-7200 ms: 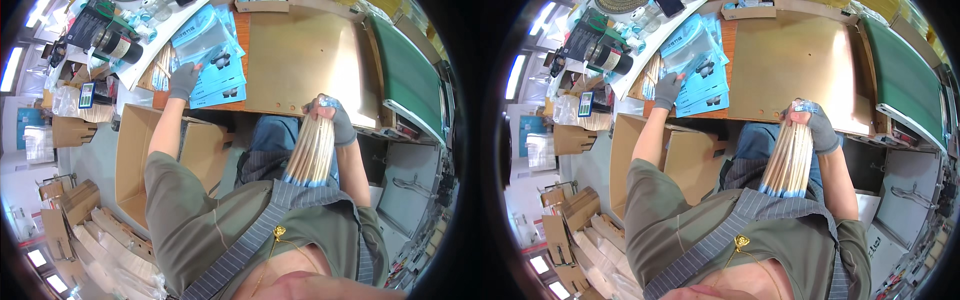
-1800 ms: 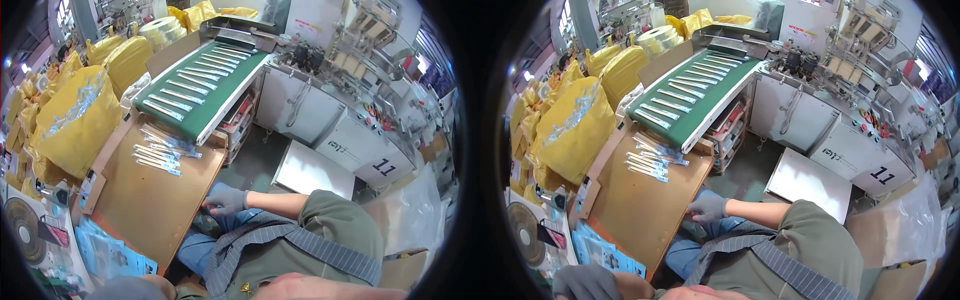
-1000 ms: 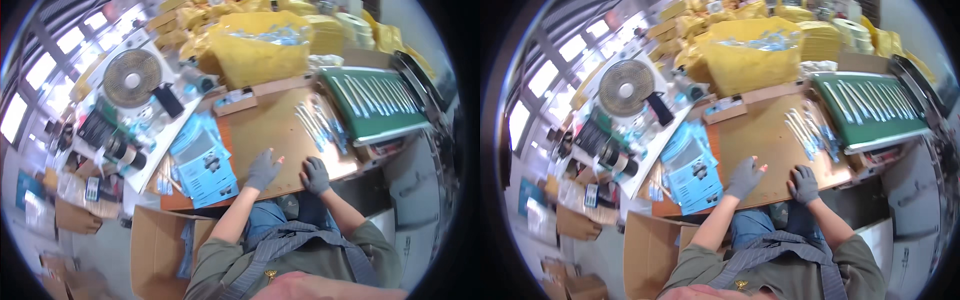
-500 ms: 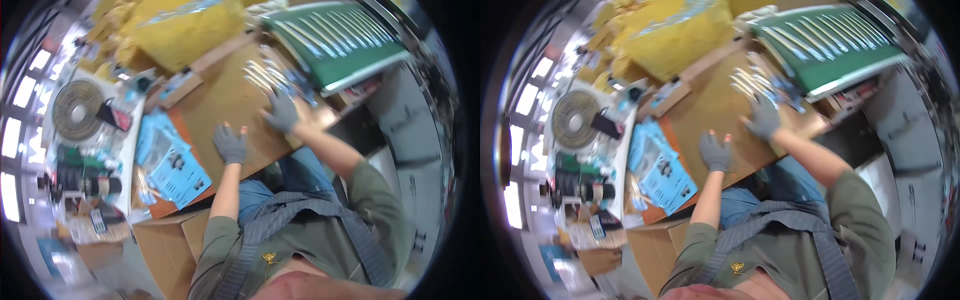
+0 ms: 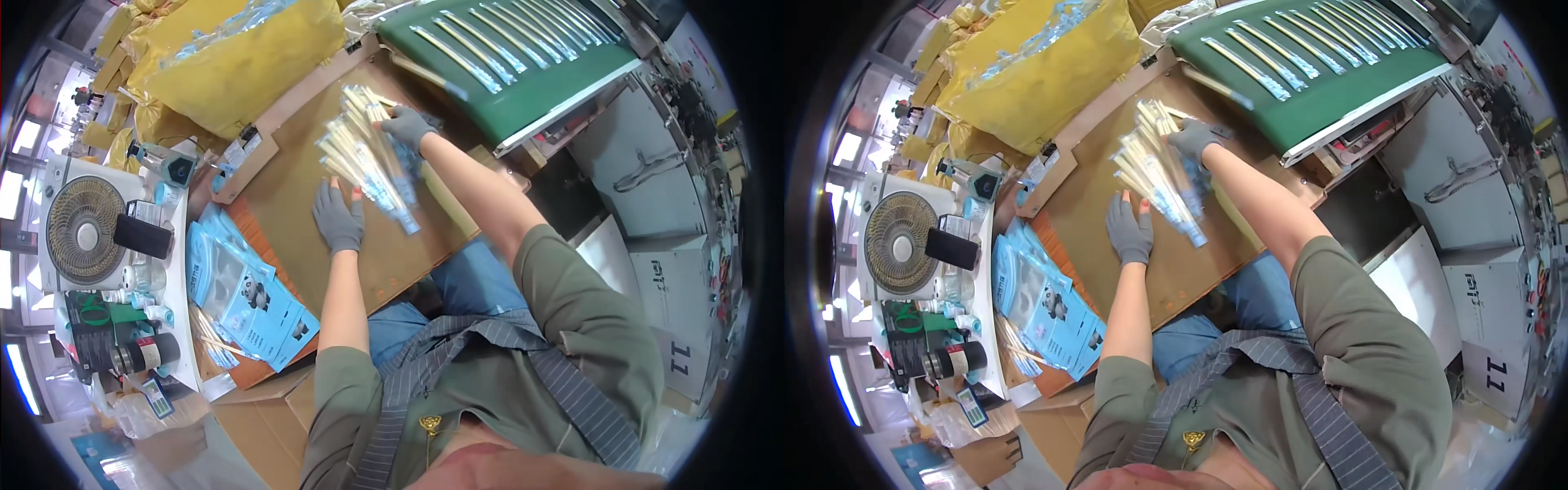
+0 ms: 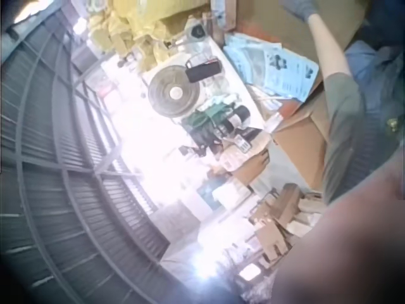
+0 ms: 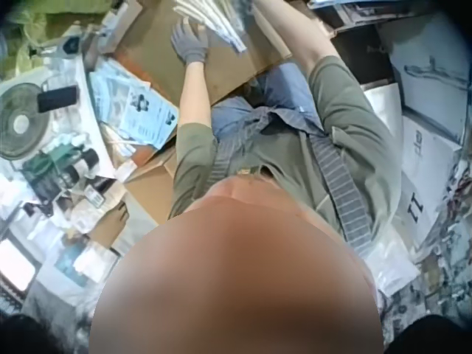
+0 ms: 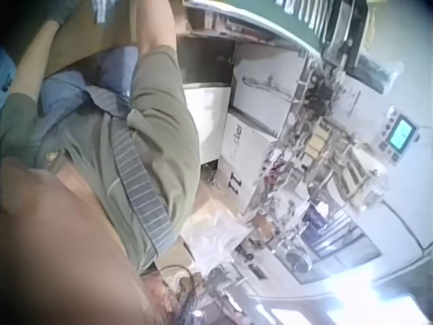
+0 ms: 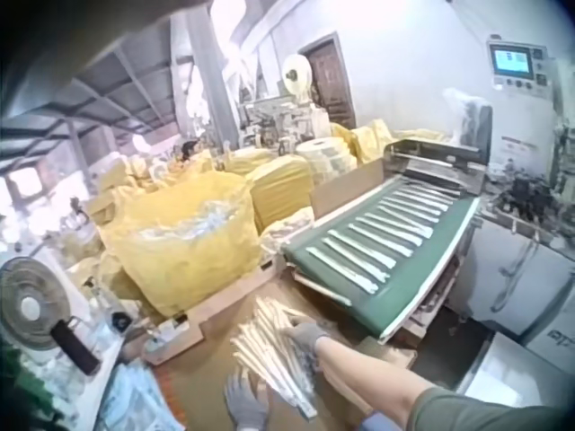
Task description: Packaging bundles of wooden sticks into plastic bags and placing them into a cardboard box.
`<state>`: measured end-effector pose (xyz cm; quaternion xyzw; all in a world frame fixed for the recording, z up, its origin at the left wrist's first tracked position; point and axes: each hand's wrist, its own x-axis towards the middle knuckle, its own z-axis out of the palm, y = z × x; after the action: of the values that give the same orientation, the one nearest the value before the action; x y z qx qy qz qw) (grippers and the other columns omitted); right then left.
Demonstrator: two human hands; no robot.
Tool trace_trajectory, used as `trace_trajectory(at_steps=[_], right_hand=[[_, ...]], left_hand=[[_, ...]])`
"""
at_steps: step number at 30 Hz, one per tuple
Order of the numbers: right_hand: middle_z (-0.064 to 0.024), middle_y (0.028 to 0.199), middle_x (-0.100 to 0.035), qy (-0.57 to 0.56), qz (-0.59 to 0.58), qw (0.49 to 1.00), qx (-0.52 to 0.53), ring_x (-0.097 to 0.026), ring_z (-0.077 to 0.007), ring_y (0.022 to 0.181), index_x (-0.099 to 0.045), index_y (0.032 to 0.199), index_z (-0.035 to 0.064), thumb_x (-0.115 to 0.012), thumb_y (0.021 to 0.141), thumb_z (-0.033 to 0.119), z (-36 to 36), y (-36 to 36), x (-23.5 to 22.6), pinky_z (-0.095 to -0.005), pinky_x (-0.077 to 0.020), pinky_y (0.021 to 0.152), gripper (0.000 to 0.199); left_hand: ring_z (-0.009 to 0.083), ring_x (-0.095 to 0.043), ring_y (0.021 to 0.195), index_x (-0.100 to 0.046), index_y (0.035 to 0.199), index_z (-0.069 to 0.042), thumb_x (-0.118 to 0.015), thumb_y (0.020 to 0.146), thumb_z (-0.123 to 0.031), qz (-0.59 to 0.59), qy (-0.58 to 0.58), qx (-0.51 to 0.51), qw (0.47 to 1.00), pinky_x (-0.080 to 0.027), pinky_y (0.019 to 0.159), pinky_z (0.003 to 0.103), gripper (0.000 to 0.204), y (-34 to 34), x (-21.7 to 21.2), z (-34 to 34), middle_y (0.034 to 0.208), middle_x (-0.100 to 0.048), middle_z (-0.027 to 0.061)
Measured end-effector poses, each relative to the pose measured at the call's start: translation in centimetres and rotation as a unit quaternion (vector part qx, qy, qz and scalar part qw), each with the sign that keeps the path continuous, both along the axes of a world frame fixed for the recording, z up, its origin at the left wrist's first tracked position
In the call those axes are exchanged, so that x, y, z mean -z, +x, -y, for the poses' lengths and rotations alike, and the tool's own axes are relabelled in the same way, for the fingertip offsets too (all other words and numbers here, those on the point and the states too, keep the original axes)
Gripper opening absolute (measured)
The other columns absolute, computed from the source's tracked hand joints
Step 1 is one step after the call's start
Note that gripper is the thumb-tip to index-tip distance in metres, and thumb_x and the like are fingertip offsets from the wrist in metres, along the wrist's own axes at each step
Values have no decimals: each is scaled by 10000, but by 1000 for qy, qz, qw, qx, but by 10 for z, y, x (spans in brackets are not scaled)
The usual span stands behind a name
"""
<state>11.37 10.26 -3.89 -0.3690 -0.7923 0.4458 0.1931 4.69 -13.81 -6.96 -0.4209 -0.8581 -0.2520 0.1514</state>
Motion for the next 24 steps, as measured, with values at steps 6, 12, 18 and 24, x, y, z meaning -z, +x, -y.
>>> trace_trajectory(at_steps=[6, 12, 18, 24], right_hand=[[-146, 1164, -595, 72, -146, 986, 20, -575, -265, 1064, -554, 1178, -3, -634, 862, 310, 55, 109, -1, -346, -454, 900, 452], [-182, 1162, -551, 363, -56, 925, -93, -520, -376, 1095, -574, 1085, 31, -614, 825, 245, 104, 194, 0, -422, -427, 943, 339], [-173, 1157, -553, 354, -53, 932, -61, -513, -359, 1103, -577, 1080, 46, -616, 798, 222, 109, 188, -4, -432, -407, 963, 334], [-171, 1162, -554, 353, -50, 933, -53, -513, -357, 1107, -580, 1083, 51, -616, 792, 218, 109, 189, 1, -433, -408, 963, 338]], left_hand=[[367, -437, 1222, -469, 1274, 30, -595, 853, -466, -2, 20, 19, 1000, -319, 1034, 432, 663, -3, 0, 0, 1296, -492, 230], [369, -418, 1234, -401, 1326, 42, -654, 781, -514, 46, 23, 2, 999, -300, 1044, 440, 819, 8, -7, -3, 1310, -472, 242], [395, -413, 1226, -341, 1364, 43, -675, 752, -511, 60, 50, 19, 997, -289, 1049, 450, 891, -4, 0, 0, 1317, -452, 272], [399, -434, 1205, -378, 1341, 48, -660, 765, -531, 68, 63, 22, 995, -303, 1040, 450, 863, 4, -6, -2, 1279, -484, 274]])
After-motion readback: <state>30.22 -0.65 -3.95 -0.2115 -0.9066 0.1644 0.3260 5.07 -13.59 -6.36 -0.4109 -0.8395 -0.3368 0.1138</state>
